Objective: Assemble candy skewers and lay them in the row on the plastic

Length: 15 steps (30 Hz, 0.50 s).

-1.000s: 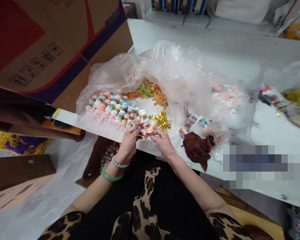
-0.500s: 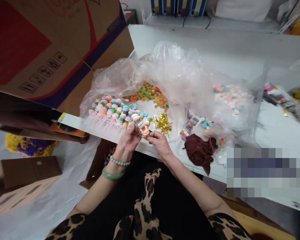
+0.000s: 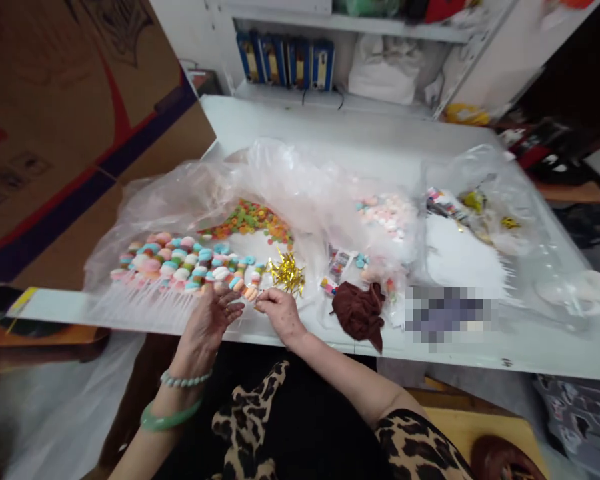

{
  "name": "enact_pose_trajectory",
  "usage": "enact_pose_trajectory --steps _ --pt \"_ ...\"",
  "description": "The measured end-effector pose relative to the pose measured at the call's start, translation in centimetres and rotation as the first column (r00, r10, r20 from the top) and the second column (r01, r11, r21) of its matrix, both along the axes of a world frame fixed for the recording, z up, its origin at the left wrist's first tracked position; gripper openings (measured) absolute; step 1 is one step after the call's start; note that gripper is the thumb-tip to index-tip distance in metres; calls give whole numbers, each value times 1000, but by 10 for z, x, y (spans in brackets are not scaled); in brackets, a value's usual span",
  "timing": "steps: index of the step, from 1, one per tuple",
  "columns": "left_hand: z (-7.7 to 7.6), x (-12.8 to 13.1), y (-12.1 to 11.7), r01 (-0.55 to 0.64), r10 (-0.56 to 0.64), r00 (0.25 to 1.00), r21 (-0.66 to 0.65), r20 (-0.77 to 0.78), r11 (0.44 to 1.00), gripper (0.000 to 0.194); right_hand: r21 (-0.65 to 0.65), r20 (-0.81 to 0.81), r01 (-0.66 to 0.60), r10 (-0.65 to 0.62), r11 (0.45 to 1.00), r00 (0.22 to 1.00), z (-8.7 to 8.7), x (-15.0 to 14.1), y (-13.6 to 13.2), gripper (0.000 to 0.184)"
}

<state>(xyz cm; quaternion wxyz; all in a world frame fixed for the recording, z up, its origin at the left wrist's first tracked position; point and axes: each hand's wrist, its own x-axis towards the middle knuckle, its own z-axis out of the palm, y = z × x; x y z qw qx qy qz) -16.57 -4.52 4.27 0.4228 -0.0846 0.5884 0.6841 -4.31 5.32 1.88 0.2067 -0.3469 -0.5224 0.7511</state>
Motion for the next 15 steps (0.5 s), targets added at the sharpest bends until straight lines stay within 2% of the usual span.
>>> enact_pose_trajectory --steps 2,4,7,10,12,15 --pt "-1 3 1 55 -57 997 34 45 998 49 9 -4 62 -62 998 998 -2 -1 3 13" --pt "-6 6 4 103 -104 995 9 16 995 45 12 -18 72 -72 997 997 -1 -3 3 13" --pt "-16 9 11 42 -45 998 -68 -37 997 36 -24 -43 27 -28 999 999 -3 -5 -2 9" --pt "-20 8 19 -41 41 999 -16 5 999 28 -60 -59 22 -25 998 998 -9 -5 -7 7" --pt "-19 8 21 -21 21 1000 36 18 999 27 -43 -69 42 -45 998 997 -15 -4 -5 8" --pt "-18 10 22 20 -20 1000 12 -3 1000 24 -57 -103 23 -29 998 994 -19 -2 0 9"
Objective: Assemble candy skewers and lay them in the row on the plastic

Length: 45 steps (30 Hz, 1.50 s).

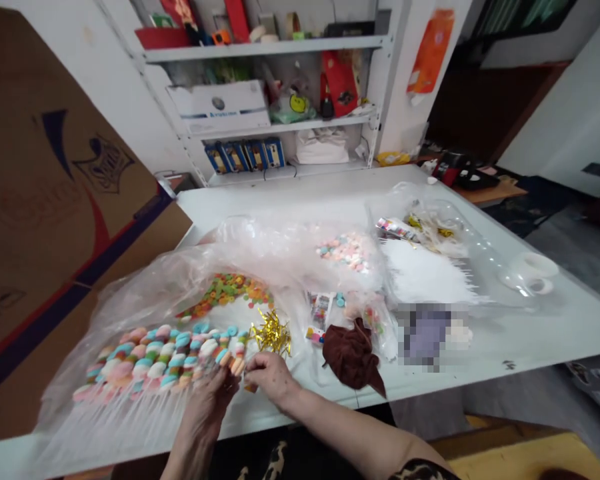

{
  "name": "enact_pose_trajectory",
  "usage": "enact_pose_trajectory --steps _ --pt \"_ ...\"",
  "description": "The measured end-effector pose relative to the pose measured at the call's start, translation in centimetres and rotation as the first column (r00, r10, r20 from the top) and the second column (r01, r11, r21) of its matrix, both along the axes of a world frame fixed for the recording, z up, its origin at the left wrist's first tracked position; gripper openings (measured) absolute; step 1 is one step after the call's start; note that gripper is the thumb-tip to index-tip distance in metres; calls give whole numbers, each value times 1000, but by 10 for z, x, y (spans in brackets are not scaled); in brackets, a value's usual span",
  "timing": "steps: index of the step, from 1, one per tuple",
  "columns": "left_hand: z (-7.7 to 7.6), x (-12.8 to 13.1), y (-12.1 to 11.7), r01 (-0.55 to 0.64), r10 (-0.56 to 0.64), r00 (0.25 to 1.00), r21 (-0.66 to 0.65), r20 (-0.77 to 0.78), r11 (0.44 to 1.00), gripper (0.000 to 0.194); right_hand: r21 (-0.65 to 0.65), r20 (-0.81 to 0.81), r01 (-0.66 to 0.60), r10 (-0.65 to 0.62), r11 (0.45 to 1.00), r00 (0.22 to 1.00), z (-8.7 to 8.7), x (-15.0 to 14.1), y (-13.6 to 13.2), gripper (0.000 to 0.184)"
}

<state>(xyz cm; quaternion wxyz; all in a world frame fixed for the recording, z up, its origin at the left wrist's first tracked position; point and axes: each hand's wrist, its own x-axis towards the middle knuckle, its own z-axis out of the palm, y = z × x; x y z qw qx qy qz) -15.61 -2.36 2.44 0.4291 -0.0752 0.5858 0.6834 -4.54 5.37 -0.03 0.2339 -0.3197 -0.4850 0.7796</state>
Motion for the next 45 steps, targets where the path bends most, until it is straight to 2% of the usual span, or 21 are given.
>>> enact_pose_trajectory --steps 4,7,9,12,14,18,23,25,28,30,33,37,41,43,45 --pt "2 3 5 -64 64 998 7 2 998 15 -95 -32 -60 57 994 998 5 -1 -1 10" --pt "10 8 10 -74 71 994 41 87 996 11 -106 -52 -17 12 994 999 13 -4 -4 12" --pt "16 14 12 -67 59 989 54 136 996 12 -69 -29 29 -31 997 999 17 -5 -1 11" --pt "21 24 11 27 -26 992 -7 125 1000 27 29 24 75 -75 997 997 19 -4 9 11" --pt "20 27 11 80 -75 993 -49 88 996 29 74 51 78 -82 994 995 18 -1 15 11" --pt "13 26 9 60 -58 998 -59 35 996 32 74 54 79 -83 994 995 18 4 14 13" --pt "4 18 11 136 -139 989 64 53 989 40 -34 12 60 -59 998 998 20 -1 6 10" --pt "5 19 12 103 -109 993 119 44 988 38 -55 27 85 -83 995 996 22 -1 6 11" --pt "11 22 9 -20 23 999 143 -22 990 31 -24 63 133 -132 991 989 27 6 10 14" --pt "15 21 7 -59 70 996 182 -55 981 28 -27 59 141 -139 990 989 29 10 15 16" --pt "20 15 3 -59 71 997 233 -41 971 30 -113 37 104 -100 988 994 33 10 19 23" --pt "23 17 0 -6 8 1000 252 -6 968 39 -168 -9 -7 5 986 1000 43 4 10 31" --pt "21 22 -1 83 -83 996 304 -13 949 40 -233 -6 -81 82 969 997 41 -2 3 33" --pt "19 20 -2 86 -80 996 265 -36 960 42 -257 9 -70 75 964 997 39 -3 4 30" --pt "17 15 -3 36 -21 996 182 -83 983 42 -237 9 -53 57 970 998 38 -4 4 30"
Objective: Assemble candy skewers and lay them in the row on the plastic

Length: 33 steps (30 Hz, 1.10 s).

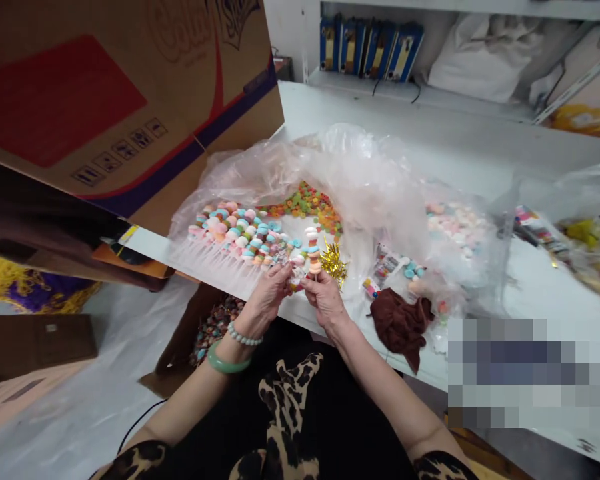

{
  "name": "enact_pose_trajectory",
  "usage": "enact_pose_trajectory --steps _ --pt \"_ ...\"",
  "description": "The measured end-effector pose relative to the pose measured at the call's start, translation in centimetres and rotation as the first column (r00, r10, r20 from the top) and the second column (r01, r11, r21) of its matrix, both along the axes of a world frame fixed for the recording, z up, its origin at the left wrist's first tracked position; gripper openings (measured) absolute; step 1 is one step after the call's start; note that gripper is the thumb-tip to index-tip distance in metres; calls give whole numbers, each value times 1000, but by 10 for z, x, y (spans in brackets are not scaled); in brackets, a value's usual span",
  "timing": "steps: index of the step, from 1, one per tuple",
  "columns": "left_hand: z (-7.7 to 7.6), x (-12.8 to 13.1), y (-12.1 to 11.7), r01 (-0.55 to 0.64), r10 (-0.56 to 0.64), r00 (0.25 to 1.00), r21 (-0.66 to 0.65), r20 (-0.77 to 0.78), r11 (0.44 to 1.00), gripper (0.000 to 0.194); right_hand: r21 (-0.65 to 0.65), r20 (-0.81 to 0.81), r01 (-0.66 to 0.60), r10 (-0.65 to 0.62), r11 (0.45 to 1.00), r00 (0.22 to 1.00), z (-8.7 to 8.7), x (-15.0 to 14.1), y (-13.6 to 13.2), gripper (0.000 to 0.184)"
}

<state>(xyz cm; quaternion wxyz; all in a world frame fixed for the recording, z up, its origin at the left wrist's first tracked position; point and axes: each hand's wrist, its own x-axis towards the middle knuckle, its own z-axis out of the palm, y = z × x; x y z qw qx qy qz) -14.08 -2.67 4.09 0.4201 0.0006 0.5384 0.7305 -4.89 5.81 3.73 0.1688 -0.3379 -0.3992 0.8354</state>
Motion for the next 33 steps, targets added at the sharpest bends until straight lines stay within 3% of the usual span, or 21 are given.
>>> enact_pose_trajectory --steps 3,5,11,16,18,21,24,28,33 --pt "-5 -9 -1 -114 106 991 -101 -85 988 40 88 -2 17 -17 996 1000 1 -1 -1 28" --pt "-7 -15 -2 -176 168 982 -93 -91 980 38 128 23 14 -17 992 1000 -1 -2 -2 26" --pt "-4 -27 0 -292 274 936 53 220 955 15 132 137 18 -36 991 990 -16 -3 4 25" --pt "0 -27 1 -392 376 899 31 225 919 19 99 155 12 -27 995 988 -18 -6 5 29" --pt "1 -21 1 -348 334 918 30 215 937 23 108 167 38 -56 993 984 -18 -9 4 31" --pt "1 -10 1 -106 113 962 -42 249 994 32 165 160 47 -74 985 984 -21 -10 3 31" --pt "-4 -5 2 30 4 970 -138 242 990 27 258 124 21 -55 966 991 -27 -5 3 27" --pt "-14 -4 7 -80 92 988 -104 124 991 27 271 123 5 -40 963 992 -23 -1 1 28" --pt "-14 -1 11 -135 127 984 57 124 989 29 133 103 -38 24 990 994 -3 -7 -3 30"
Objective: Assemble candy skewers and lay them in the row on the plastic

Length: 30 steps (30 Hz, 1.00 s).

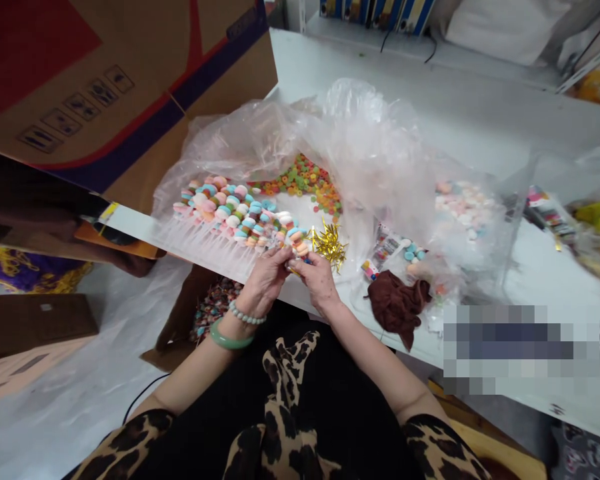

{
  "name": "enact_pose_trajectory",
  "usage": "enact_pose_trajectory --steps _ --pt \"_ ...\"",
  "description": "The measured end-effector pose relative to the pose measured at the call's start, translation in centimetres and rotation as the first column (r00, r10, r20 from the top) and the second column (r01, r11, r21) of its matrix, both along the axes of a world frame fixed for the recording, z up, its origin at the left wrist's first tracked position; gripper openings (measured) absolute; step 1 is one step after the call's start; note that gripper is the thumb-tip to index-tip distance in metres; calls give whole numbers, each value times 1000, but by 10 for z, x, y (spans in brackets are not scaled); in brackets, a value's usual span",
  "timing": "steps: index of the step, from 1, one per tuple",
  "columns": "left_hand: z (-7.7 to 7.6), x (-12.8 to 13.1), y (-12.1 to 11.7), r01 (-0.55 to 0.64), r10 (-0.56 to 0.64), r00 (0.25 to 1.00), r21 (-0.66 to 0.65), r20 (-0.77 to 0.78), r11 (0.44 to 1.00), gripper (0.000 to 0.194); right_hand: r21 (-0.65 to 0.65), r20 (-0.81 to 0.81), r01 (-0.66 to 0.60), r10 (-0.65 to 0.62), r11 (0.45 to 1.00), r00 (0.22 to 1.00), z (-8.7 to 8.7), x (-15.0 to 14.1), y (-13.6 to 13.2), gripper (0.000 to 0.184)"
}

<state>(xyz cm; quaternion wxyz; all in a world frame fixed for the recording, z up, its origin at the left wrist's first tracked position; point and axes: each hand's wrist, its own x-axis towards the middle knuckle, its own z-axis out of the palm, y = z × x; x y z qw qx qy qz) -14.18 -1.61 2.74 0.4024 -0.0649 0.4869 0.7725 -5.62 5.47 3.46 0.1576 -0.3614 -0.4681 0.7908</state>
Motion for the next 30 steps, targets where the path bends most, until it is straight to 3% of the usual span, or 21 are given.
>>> enact_pose_trajectory --steps 3,9,12,16,19,25,27,30 --pt "8 -1 -2 11 -10 1000 -17 25 1000 28 -42 14 77 -76 996 997 3 -3 1 31" --pt "11 -4 -8 201 -198 979 -67 50 977 32 13 24 147 -147 989 989 -6 -2 4 29" --pt "5 -5 -5 118 -109 992 -143 70 983 30 52 21 132 -133 990 991 -6 -2 0 30" --pt "1 -2 -1 2 4 998 -102 61 995 31 43 0 72 -72 996 997 -4 -4 -4 25" --pt "7 0 -2 32 -29 999 -74 38 997 32 42 7 64 -65 997 998 -4 -4 -2 25" --pt "14 -2 -9 252 -250 967 -47 51 967 26 128 -5 104 -104 986 995 -6 -3 3 25" --pt "13 -3 -9 264 -257 961 -55 99 963 24 153 12 97 -100 983 995 -7 -4 3 26" --pt "12 -6 -7 187 -175 971 -61 160 981 19 213 2 65 -67 975 998 -7 0 7 27"
